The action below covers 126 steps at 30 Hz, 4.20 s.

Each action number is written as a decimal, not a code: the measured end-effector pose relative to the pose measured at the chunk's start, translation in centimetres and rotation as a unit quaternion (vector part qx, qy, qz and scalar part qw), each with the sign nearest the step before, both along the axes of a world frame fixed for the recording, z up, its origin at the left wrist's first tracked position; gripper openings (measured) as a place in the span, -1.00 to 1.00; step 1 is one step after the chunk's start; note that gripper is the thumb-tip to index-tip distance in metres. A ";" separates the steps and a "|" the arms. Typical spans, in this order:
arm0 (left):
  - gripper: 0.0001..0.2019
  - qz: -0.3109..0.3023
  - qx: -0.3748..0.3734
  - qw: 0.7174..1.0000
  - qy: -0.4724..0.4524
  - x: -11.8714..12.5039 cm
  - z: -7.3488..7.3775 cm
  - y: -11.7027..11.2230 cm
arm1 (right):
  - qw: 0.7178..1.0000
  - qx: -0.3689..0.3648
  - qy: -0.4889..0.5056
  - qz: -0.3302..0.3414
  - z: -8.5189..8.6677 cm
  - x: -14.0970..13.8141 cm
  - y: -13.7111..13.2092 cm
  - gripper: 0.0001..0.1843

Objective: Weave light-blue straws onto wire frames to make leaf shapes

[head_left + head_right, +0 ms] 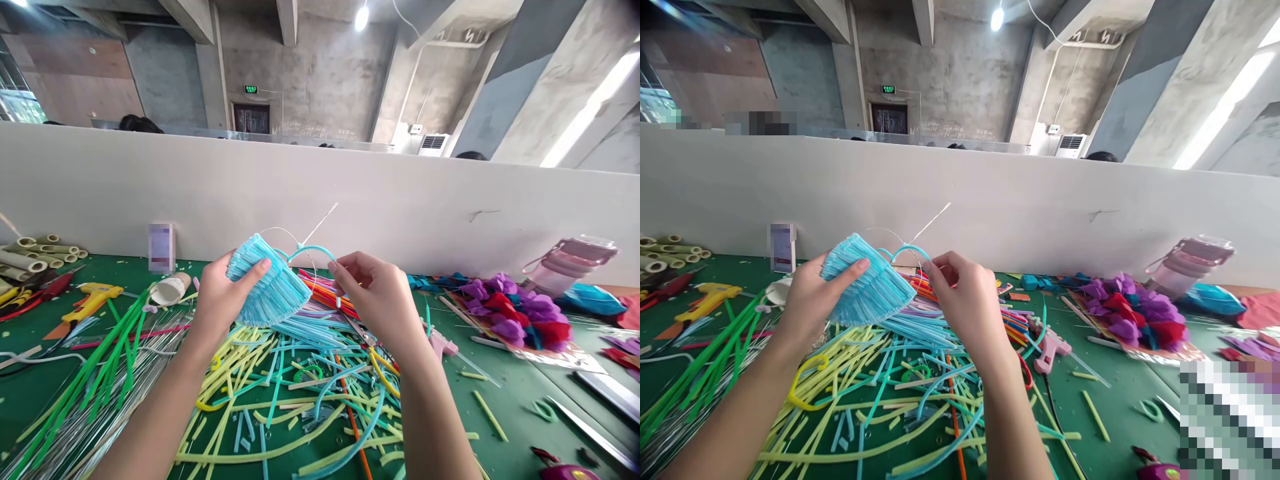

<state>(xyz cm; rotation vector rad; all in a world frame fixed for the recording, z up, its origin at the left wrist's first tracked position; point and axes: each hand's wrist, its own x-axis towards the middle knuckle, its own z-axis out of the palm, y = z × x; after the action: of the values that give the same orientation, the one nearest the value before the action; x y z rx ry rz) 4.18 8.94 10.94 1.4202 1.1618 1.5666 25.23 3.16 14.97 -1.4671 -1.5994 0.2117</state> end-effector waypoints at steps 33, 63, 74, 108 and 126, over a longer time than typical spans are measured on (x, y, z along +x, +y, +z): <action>-0.60 -0.067 -0.123 0.966 -0.219 0.2 0.3 0.5 | 0.997 -0.004 -0.009 0.078 -1.3 -0.1 1.2 -0.60; -0.66 -0.112 -0.066 0.972 -0.196 0.3 0.8 -0.5 | 0.990 -0.053 0.083 0.104 -1.7 1.1 1.8 -0.67; -0.69 -0.134 -0.035 0.980 -0.146 1.2 0.6 -1.1 | 0.874 -0.122 0.405 0.238 -1.8 0.3 2.1 -0.57; -0.68 -0.251 -0.168 0.951 -0.068 -0.9 1.0 -0.7 | 0.912 -0.190 0.287 0.222 -2.5 -1.7 2.6 -0.68; -0.70 -0.213 -0.163 0.963 -0.018 -0.6 1.5 -1.0 | 0.919 -0.183 0.246 0.247 -3.4 -2.2 3.0 -0.69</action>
<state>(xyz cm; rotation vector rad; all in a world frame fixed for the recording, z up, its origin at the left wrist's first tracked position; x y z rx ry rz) 3.57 7.92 12.42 1.3062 0.9603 1.0444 23.02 6.15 11.59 -1.1128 -1.5189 1.1339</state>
